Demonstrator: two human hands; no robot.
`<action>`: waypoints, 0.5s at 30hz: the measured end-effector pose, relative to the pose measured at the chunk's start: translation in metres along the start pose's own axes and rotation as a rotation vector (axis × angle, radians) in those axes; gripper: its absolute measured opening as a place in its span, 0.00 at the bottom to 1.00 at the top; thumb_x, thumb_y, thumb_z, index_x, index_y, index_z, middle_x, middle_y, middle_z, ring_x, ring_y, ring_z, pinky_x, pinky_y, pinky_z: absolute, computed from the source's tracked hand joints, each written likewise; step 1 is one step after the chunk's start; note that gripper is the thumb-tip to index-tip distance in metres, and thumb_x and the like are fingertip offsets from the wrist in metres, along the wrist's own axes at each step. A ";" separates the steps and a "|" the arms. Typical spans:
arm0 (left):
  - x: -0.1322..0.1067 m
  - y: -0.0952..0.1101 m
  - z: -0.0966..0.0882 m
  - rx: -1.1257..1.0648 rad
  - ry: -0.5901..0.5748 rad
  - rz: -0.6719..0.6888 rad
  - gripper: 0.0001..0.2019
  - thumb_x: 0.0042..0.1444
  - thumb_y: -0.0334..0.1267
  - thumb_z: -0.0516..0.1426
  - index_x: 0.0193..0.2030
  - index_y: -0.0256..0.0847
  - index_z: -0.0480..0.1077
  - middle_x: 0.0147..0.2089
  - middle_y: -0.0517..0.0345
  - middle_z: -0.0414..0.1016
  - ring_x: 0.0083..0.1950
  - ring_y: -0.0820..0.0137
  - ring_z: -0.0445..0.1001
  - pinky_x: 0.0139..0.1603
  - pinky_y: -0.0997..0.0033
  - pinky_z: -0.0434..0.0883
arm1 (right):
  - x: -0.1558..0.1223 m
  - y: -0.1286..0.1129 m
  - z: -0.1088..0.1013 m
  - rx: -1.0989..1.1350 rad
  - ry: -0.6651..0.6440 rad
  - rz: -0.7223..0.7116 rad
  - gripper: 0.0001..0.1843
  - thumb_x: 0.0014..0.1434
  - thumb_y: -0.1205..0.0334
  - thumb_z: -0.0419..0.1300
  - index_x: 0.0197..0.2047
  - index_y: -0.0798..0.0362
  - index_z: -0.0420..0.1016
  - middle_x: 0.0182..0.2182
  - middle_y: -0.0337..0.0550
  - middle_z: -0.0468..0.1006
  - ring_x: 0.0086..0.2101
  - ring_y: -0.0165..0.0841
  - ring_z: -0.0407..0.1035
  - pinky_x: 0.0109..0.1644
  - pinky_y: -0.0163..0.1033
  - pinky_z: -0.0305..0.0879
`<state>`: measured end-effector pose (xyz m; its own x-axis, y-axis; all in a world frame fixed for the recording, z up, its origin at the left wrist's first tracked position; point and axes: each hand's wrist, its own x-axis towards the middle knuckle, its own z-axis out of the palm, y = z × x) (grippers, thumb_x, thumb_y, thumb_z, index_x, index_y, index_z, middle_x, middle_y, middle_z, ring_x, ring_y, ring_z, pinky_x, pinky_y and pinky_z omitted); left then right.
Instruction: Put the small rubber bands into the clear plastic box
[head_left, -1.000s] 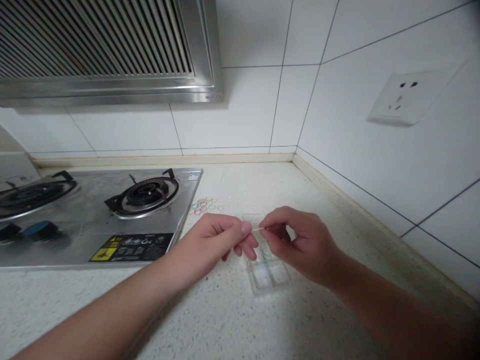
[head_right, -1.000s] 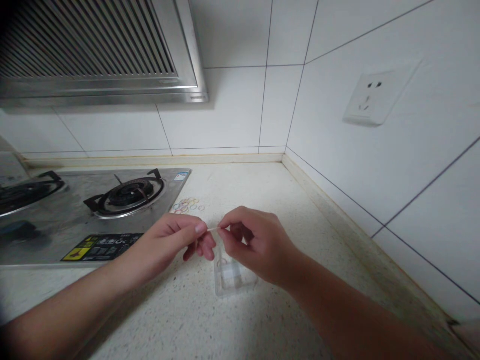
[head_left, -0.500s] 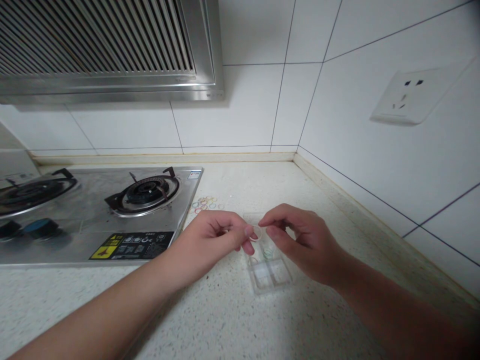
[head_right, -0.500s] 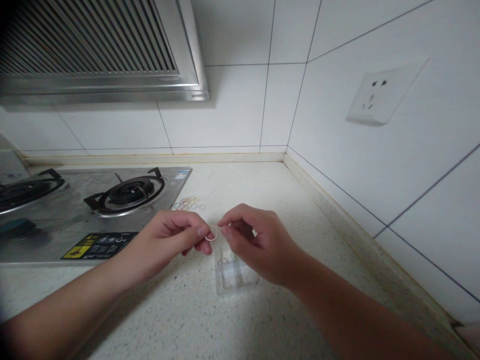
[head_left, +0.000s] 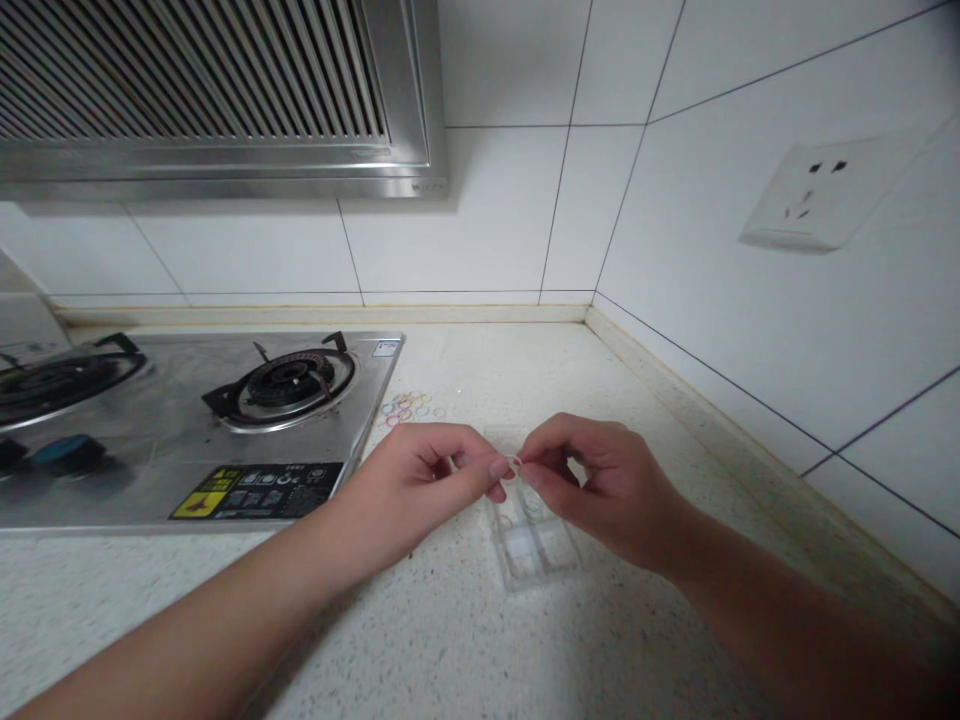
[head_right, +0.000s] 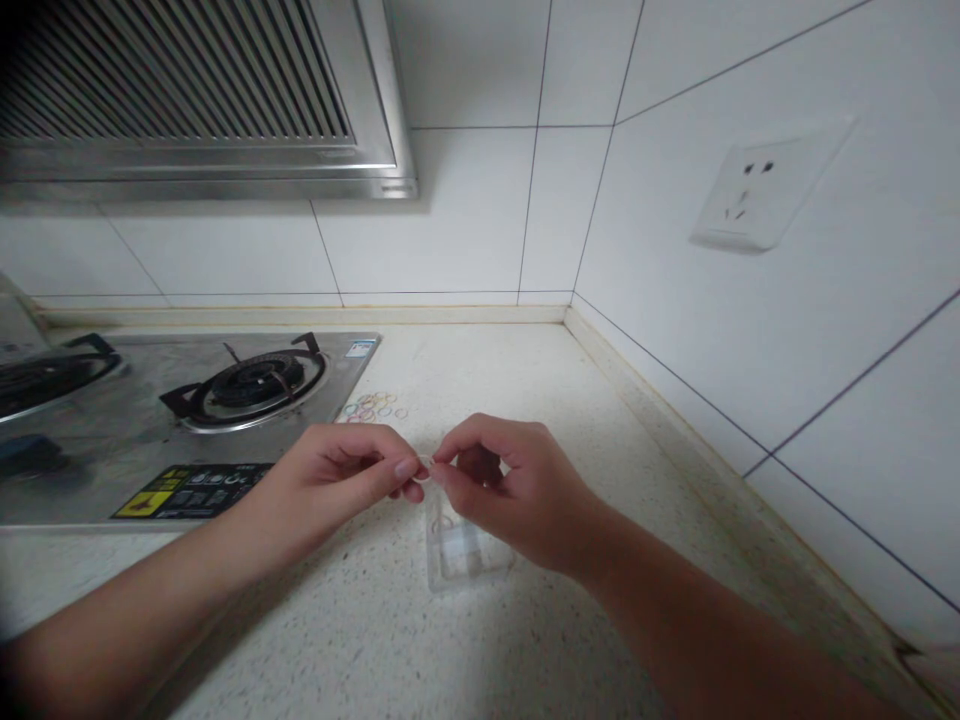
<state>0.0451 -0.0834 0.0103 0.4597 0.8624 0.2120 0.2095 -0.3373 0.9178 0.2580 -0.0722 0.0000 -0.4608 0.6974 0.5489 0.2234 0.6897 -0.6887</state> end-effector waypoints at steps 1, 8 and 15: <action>0.000 0.000 0.000 0.002 0.002 0.004 0.13 0.63 0.43 0.58 0.33 0.38 0.77 0.31 0.57 0.80 0.35 0.71 0.74 0.39 0.72 0.68 | 0.000 0.000 0.000 -0.003 0.004 0.003 0.02 0.60 0.67 0.62 0.34 0.53 0.74 0.21 0.33 0.71 0.22 0.23 0.62 0.24 0.29 0.59; 0.000 0.003 -0.002 0.030 0.019 0.023 0.11 0.62 0.41 0.58 0.33 0.38 0.77 0.32 0.57 0.80 0.35 0.71 0.74 0.39 0.73 0.68 | 0.000 0.000 0.000 -0.004 -0.004 0.011 0.02 0.60 0.66 0.61 0.34 0.53 0.73 0.21 0.32 0.68 0.22 0.23 0.60 0.25 0.30 0.58; -0.001 0.005 -0.002 0.054 0.029 0.015 0.11 0.62 0.40 0.58 0.32 0.38 0.77 0.31 0.58 0.79 0.35 0.72 0.74 0.38 0.73 0.68 | 0.000 0.001 -0.001 -0.009 0.001 0.004 0.03 0.60 0.66 0.61 0.34 0.53 0.73 0.21 0.32 0.68 0.22 0.23 0.60 0.25 0.29 0.58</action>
<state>0.0438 -0.0848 0.0160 0.4385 0.8672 0.2360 0.2496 -0.3698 0.8950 0.2587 -0.0718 -0.0002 -0.4591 0.7003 0.5466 0.2330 0.6887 -0.6866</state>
